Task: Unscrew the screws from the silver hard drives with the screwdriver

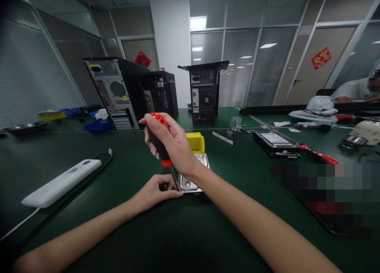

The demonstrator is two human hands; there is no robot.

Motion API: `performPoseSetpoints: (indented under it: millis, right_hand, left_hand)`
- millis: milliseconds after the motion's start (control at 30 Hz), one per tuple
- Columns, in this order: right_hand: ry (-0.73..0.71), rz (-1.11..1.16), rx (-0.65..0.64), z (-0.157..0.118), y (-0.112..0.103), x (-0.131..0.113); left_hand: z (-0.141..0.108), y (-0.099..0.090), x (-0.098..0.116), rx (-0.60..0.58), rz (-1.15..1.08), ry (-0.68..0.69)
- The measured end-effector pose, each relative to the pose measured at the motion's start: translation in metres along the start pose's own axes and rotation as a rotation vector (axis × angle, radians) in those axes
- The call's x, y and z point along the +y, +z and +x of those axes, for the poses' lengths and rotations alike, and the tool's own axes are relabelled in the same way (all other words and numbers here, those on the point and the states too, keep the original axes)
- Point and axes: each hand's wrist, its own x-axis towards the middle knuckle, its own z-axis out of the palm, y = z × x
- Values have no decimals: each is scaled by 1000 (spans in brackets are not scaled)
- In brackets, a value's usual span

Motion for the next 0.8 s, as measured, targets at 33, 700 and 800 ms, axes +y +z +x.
performPoseSetpoints:
  millis: [33,700,800]
  right_hand:
    - [-1,4,-1,0,0,0]
    - [-7,-35,106,5,-8,4]
    - [-13,-61,123,5,-9,2]
  left_hand:
    - [0,0,0,0,0,1]
    - [0,0,-4,-7,34,17]
    - [1,0,-3,-10,24,14]
